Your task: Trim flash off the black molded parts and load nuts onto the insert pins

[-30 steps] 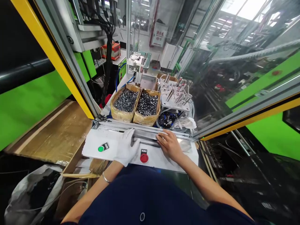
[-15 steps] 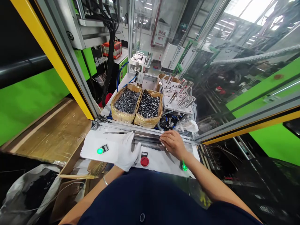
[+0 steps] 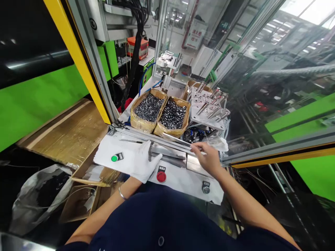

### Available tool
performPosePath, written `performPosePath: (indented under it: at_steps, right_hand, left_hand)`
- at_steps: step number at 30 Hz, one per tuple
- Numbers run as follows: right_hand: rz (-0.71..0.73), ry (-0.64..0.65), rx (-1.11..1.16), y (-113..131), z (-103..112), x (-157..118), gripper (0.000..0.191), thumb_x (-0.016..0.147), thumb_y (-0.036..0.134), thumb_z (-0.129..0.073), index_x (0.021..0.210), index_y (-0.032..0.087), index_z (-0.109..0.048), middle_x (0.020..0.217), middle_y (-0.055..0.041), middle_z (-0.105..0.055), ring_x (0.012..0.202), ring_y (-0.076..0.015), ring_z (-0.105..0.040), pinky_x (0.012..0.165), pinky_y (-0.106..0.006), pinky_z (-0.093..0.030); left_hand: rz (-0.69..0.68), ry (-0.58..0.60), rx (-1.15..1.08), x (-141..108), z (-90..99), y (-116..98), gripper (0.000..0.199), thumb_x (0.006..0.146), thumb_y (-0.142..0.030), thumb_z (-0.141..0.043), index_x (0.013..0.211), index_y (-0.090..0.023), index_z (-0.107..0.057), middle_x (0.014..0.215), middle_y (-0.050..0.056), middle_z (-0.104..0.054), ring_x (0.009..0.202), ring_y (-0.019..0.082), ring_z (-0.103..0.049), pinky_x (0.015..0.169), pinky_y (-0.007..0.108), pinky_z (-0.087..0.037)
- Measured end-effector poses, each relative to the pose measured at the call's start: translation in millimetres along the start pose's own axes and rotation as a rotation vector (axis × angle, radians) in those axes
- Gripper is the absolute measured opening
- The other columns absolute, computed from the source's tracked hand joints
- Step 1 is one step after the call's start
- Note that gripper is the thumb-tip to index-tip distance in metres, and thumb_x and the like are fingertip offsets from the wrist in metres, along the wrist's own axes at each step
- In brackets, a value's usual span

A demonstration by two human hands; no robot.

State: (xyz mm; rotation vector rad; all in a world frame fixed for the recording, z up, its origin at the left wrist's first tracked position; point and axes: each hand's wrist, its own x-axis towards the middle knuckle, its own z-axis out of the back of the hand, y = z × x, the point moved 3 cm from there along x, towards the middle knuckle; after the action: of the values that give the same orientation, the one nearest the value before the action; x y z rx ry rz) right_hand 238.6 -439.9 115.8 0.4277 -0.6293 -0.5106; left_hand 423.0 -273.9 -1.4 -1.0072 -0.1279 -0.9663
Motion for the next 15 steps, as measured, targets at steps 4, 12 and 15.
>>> performPosePath:
  at_steps: [4, 12, 15]
  right_hand:
    - [-0.254, 0.053, 0.365, 10, 17, 32, 0.038, 0.075, 0.056, -0.073, 0.077, 0.018, -0.066, 0.055, -0.0011, -0.068, 0.049, -0.0147, -0.065, 0.049, -0.025, -0.055]
    - [-0.209, 0.106, 0.588, 27, 36, 64, 0.038, 0.077, 0.056, -0.071, 0.089, 0.02, -0.071, 0.066, -0.0025, -0.072, 0.059, -0.0167, -0.07, 0.059, -0.032, -0.061]
    - [0.002, 0.028, 0.304, 53, 55, 73, 0.029, 0.087, 0.05, -0.064, 0.091, 0.022, -0.073, 0.07, -0.0012, -0.071, 0.062, -0.0134, -0.068, 0.062, -0.029, -0.058]
  left_hand:
    - [0.038, -0.083, 0.025, 4, -2.6, -6, 0.064, 0.083, -0.048, -0.068, 0.136, -0.018, -0.049, 0.129, 0.019, -0.061, 0.123, 0.036, -0.056, 0.102, 0.058, -0.046]
    - [0.058, -0.267, -0.048, -25, 7.4, 5, 0.048, 0.09, -0.038, -0.059, 0.134, -0.02, -0.051, 0.123, 0.017, -0.065, 0.116, 0.032, -0.062, 0.096, 0.052, -0.052]
    - [0.071, -0.269, -0.064, -38, 14.0, 18, 0.037, 0.092, -0.034, -0.054, 0.125, -0.018, -0.057, 0.112, 0.016, -0.069, 0.106, 0.03, -0.066, 0.09, 0.051, -0.056]
